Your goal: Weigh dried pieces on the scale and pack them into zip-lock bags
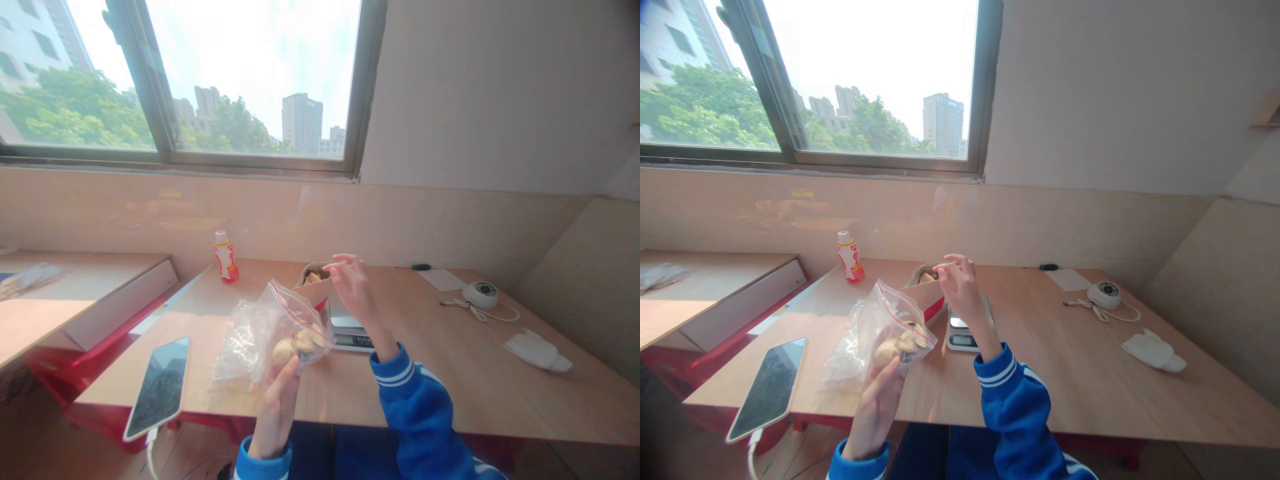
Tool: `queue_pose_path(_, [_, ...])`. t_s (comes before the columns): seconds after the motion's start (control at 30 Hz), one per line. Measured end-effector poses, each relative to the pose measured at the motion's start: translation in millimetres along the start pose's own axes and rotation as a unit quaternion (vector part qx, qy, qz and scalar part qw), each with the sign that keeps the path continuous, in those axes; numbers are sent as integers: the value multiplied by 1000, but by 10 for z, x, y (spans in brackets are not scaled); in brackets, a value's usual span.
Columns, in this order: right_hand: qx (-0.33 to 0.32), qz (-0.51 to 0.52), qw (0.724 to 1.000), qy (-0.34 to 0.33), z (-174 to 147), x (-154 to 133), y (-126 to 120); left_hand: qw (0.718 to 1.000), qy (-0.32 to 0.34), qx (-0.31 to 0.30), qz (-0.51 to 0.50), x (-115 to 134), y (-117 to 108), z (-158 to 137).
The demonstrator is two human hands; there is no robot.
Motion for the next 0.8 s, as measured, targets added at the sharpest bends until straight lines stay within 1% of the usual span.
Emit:
queue_pose_path(0.03, [-17, 53, 998, 8, -23, -55, -23, 1000, 5, -2, 6, -10, -1, 9])
queue_pose_path(0.07, [-56, 107, 993, 16, -45, -113, -12, 1000, 13, -3, 14, -15, -5, 18])
queue_pose_path(0.13, [-171, 195, 966, 23, -109, -252, 72, 999, 24, -7, 36, -23, -14, 34])
queue_pose_path(0.2, [-273, 227, 934, 31, -197, -359, 151, 998, 23, -14, 61, -36, -14, 42])
queue_pose_path(0.23, [-306, 222, 925, 39, -237, -379, 175, 997, 19, -18, 73, -40, -9, 44])
queue_pose_path(0.27, [-326, 207, 921, 49, -267, -376, 191, 996, 16, -22, 84, -40, -1, 43])
queue_pose_path(0.33, [-343, 164, 923, 63, -313, -341, 215, 994, 16, -24, 102, -22, 17, 39])
queue_pose_path(0.4, [-352, 131, 925, 58, -355, -320, 247, 994, 24, -25, 107, 7, 34, 36])
queue_pose_path(0.47, [-365, 122, 922, 49, -410, -319, 296, 993, 36, -24, 111, 34, 33, 40])
queue_pose_path(0.57, [-388, 132, 910, 58, -498, -314, 367, 990, 48, -19, 134, 46, -1, 54])
queue_pose_path(0.63, [-389, 147, 907, 72, -535, -306, 383, 988, 54, -13, 143, 43, -27, 63])
queue_pose_path(0.73, [-370, 176, 908, 84, -539, -303, 358, 990, 58, 7, 128, 38, -53, 72])
queue_pose_path(0.8, [-350, 188, 914, 87, -505, -293, 318, 992, 47, 28, 116, 24, -69, 75])
Point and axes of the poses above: each hand's wrist, its own z-axis towards the middle knuckle, its own y-axis out of the palm, x = y × z, the point moved 8 cm from there along z, towards the middle knuckle, and after that the axes turned 6 degrees about -x, right-handed, at the moved point
